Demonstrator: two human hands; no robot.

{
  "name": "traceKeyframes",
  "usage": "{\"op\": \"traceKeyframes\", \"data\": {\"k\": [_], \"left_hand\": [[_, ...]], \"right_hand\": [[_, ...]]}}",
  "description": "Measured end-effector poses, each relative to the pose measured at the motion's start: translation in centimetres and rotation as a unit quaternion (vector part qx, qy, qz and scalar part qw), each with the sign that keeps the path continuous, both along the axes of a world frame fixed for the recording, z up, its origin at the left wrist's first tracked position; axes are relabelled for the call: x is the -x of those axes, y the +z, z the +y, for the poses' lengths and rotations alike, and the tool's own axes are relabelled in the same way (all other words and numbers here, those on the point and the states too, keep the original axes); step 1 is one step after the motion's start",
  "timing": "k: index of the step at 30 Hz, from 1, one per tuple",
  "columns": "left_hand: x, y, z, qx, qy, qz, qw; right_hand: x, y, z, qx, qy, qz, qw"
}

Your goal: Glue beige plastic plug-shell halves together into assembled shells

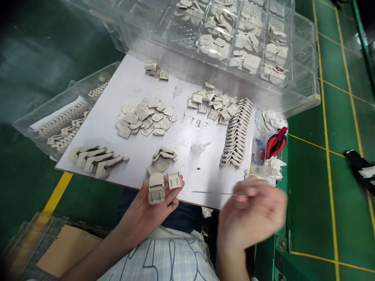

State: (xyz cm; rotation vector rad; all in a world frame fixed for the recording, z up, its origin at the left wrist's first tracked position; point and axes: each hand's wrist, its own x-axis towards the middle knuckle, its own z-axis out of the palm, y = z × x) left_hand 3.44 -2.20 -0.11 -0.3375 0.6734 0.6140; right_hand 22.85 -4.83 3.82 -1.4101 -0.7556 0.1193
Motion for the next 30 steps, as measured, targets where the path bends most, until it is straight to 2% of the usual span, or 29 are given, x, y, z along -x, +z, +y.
{"op": "traceKeyframes", "data": {"k": [3,4,6,17,30], "left_hand": [[-0.1,0.2,0.1,0.001,0.003,-0.006,1.0],[-0.1,0.3,0.1,0.0,0.003,-0.007,1.0],[-0.1,0.4,0.1,0.0,0.003,-0.003,1.0],[-0.3,0.6,0.1,0.009,-0.001,0.038,0.999],[-0.3,0.3,0.1,0.018,0.005,0.033,0.999]], "right_hand": [[5.5,-1.1,1.5,-0.042,0.111,0.035,0.992],[6.5,-1.4,1.7,-0.035,0.143,0.046,0.988],[7.2,-1.7,1.9,-0.038,0.161,0.059,0.984],[6.7,-2.5,1.9,-0.023,0.141,0.075,0.987],[6.2,-2.7,2.0,-0.011,0.12,0.098,0.988]]}}
